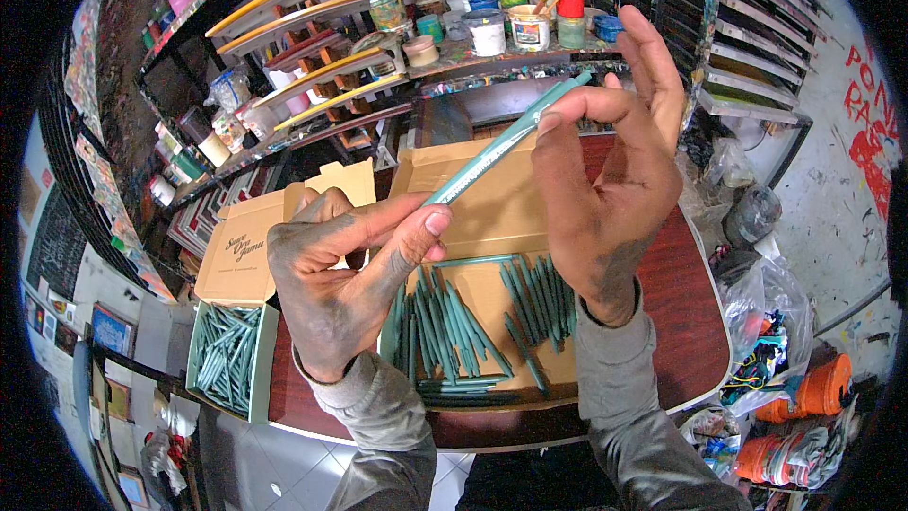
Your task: The person assembles pens by inserting small internal components and screwing the casing parts together.
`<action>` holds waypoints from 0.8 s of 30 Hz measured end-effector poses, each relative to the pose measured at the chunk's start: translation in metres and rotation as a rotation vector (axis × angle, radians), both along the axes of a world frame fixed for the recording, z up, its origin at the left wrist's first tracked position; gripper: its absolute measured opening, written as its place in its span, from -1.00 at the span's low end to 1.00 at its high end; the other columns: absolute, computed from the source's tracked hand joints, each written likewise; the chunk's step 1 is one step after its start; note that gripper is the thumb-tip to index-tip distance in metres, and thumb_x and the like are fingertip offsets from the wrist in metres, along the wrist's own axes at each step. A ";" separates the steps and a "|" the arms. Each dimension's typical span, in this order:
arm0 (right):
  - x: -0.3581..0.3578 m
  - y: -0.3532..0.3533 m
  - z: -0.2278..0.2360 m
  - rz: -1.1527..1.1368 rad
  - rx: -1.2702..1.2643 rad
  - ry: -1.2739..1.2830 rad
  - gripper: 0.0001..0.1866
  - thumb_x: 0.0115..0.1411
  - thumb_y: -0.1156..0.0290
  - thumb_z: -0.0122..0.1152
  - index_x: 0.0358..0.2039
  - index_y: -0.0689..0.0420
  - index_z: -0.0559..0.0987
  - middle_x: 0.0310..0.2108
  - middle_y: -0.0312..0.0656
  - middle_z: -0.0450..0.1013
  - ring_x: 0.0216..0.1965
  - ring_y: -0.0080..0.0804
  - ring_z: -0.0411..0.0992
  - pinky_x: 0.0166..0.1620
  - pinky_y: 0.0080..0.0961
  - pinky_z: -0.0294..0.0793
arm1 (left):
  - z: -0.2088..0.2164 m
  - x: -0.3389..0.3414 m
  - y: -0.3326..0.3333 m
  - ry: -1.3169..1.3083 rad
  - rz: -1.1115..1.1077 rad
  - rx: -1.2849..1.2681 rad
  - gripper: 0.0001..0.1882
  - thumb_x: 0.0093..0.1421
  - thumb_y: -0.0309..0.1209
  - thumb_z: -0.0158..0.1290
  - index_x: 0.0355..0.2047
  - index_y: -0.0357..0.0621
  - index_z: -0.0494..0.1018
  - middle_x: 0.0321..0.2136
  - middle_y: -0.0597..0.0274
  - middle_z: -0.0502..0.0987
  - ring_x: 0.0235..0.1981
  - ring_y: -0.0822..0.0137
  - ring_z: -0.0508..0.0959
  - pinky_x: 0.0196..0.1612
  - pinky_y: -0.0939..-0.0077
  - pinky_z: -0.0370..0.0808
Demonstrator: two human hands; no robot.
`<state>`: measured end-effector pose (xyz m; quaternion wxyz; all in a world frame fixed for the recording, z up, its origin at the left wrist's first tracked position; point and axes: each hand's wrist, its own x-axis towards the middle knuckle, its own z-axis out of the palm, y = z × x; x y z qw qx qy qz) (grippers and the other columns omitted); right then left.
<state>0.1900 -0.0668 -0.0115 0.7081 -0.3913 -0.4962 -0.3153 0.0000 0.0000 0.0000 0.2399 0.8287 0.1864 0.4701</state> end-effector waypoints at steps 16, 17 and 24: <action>0.007 -0.007 0.000 -0.032 -0.061 0.100 -0.97 0.07 0.57 0.21 -0.43 0.22 0.56 0.20 0.11 0.21 0.23 -0.10 0.20 0.22 -0.26 0.14 | 0.006 -0.008 0.006 0.119 0.000 0.131 -0.80 0.01 -0.36 0.29 -0.36 -0.19 0.66 -0.70 0.40 0.58 -0.65 0.56 0.12 -0.48 0.55 0.10; 0.003 -0.005 0.002 -0.006 -0.037 0.128 -0.97 0.08 0.57 0.21 -0.43 0.22 0.56 0.20 0.12 0.21 0.22 -0.11 0.21 0.22 -0.27 0.14 | 0.003 -0.011 0.008 0.124 -0.007 0.113 -0.80 0.01 -0.36 0.29 -0.36 -0.19 0.66 -0.70 0.40 0.58 -0.65 0.56 0.12 -0.48 0.56 0.10; 0.029 0.003 -0.008 0.004 0.000 0.031 -0.98 0.11 0.58 0.19 -0.42 0.25 0.55 0.18 0.13 0.22 0.20 -0.16 0.24 0.19 -0.32 0.20 | 0.006 -0.015 0.009 0.097 -0.028 0.016 -0.79 0.02 -0.35 0.29 -0.35 -0.20 0.66 -0.71 0.39 0.58 -0.65 0.57 0.13 -0.48 0.59 0.09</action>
